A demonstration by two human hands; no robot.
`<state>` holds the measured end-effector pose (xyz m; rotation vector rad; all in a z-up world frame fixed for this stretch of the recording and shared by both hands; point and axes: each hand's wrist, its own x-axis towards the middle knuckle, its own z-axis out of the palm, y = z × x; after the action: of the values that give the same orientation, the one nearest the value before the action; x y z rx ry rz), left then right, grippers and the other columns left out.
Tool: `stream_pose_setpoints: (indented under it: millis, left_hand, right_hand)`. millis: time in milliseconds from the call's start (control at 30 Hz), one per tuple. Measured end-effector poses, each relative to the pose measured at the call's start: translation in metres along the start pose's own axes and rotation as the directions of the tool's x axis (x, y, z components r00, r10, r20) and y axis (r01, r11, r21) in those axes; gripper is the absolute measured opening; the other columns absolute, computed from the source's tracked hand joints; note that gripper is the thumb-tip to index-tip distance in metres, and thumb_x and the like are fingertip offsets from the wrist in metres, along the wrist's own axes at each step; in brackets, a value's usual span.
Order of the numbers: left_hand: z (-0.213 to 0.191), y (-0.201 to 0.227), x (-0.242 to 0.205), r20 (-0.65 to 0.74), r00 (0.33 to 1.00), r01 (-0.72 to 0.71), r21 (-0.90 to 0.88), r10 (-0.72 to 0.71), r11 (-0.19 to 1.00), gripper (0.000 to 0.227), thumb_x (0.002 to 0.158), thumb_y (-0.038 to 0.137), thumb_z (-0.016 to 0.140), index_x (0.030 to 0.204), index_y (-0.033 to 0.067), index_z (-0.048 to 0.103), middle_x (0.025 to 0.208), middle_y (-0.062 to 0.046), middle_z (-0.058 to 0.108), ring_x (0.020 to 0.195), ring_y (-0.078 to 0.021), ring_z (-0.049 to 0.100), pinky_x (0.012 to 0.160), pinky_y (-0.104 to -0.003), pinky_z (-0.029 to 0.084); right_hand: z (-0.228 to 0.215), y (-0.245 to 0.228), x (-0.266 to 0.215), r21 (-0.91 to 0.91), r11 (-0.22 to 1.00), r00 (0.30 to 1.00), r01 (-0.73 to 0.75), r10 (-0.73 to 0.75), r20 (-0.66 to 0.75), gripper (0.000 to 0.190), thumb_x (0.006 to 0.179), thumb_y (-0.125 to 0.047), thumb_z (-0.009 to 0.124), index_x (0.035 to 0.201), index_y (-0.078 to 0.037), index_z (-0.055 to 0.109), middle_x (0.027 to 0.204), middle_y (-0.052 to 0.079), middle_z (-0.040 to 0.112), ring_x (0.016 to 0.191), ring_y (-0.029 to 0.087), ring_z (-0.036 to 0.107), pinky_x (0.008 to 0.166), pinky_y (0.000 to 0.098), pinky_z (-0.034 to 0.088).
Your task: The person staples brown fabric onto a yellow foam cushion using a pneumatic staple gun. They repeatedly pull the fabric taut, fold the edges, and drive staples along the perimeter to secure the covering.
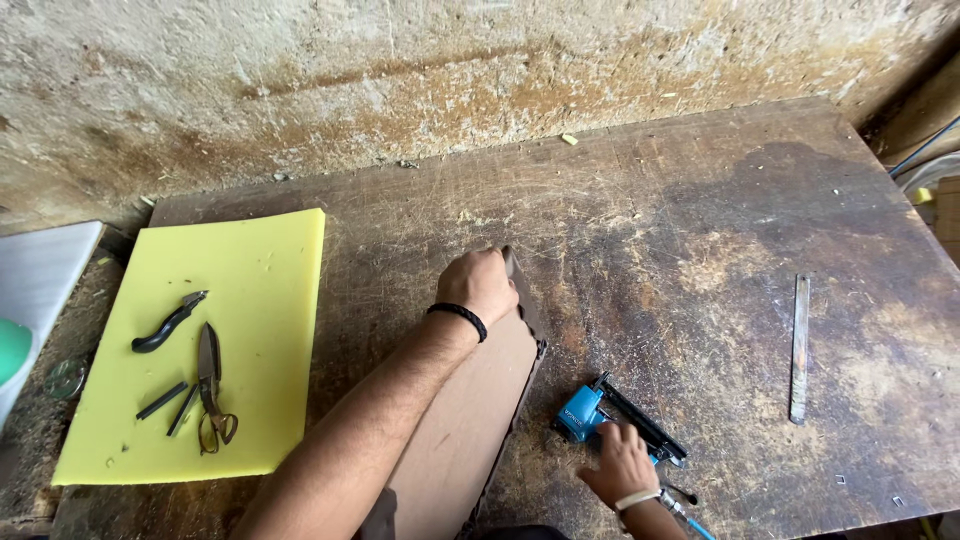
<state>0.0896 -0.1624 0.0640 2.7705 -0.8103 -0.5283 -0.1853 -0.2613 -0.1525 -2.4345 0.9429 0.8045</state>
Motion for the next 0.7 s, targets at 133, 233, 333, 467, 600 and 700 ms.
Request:
stream_pose_setpoints:
  millis: [133, 233, 333, 467, 600, 700]
  left_hand:
    - [0.019, 0.008, 0.002, 0.03, 0.998, -0.048, -0.156, 0.054, 0.987, 0.031, 0.09, 0.025, 0.068, 0.116, 0.0096, 0.066, 0.103, -0.009, 0.072, 0.091, -0.0237, 0.07, 0.081, -0.04, 0.057]
    - [0.028, 0.008, 0.007, 0.188, 0.981, 0.014, -0.336, 0.052, 0.942, 0.036, 0.09, 0.025, 0.07, 0.122, 0.0112, 0.062, 0.106, -0.01, 0.071, 0.094, -0.0223, 0.068, 0.08, -0.039, 0.055]
    - [0.039, 0.0, -0.003, 0.259, 0.966, 0.102, -0.354, -0.007, 0.93, 0.032, 0.092, 0.023, 0.068, 0.121, 0.0094, 0.062, 0.105, -0.01, 0.071, 0.091, -0.0221, 0.069, 0.077, -0.039, 0.057]
    - [0.052, 0.002, -0.026, 0.108, 0.991, 0.102, -0.277, -0.074, 0.955, 0.028, 0.092, 0.024, 0.071, 0.114, 0.0072, 0.067, 0.099, -0.008, 0.071, 0.085, -0.0208, 0.069, 0.073, -0.038, 0.059]
    - [0.055, 0.025, -0.046, 0.11, 0.988, 0.132, -0.236, -0.108, 0.963, 0.021, 0.092, 0.021, 0.071, 0.109, 0.0081, 0.071, 0.093, -0.007, 0.072, 0.082, -0.0204, 0.071, 0.072, -0.036, 0.059]
    - [0.053, 0.051, -0.056, 0.08, 0.992, 0.114, -0.159, -0.102, 0.981, 0.026, 0.092, 0.021, 0.072, 0.113, 0.0083, 0.068, 0.093, -0.007, 0.07, 0.082, -0.0213, 0.071, 0.072, -0.036, 0.06]
  right_hand:
    - [0.014, 0.027, 0.016, 0.14, 0.976, 0.952, 0.167, -0.122, -0.282, 0.094, 0.073, -0.017, 0.085, 0.15, -0.011, 0.031, 0.131, 0.018, 0.059, 0.118, 0.034, 0.062, 0.101, 0.0425, 0.054]
    - [-0.005, 0.029, 0.032, 0.35, 0.934, 0.991, 0.065, -0.018, -0.136, 0.079, 0.083, -0.007, 0.073, 0.15, -0.01, 0.031, 0.117, 0.019, 0.071, 0.101, 0.034, 0.073, 0.09, 0.043, 0.063]
    - [-0.058, 0.035, 0.03, 0.621, 0.779, 0.996, -0.092, 0.065, 0.066, 0.062, 0.093, -0.015, 0.07, 0.145, -0.005, 0.037, 0.107, 0.023, 0.075, 0.084, 0.033, 0.077, 0.077, 0.0438, 0.066]
    - [-0.127, 0.061, -0.014, 0.783, 0.613, 0.993, 0.109, -0.097, -0.062, 0.042, 0.083, -0.015, 0.08, 0.12, 0.0, 0.068, 0.101, 0.019, 0.079, 0.082, 0.025, 0.076, 0.073, 0.0388, 0.063]
    - [-0.168, 0.051, -0.042, 0.697, 0.586, 0.909, 0.414, -0.303, -0.285, 0.049, 0.076, -0.014, 0.078, 0.122, -0.007, 0.062, 0.094, 0.013, 0.079, 0.08, 0.019, 0.08, 0.071, 0.0344, 0.068]
    - [-0.188, 0.038, -0.05, 0.642, 0.598, 0.877, 0.481, -0.35, -0.331, 0.051, 0.074, -0.013, 0.081, 0.121, -0.008, 0.062, 0.089, 0.015, 0.078, 0.074, 0.022, 0.077, 0.069, 0.037, 0.065]
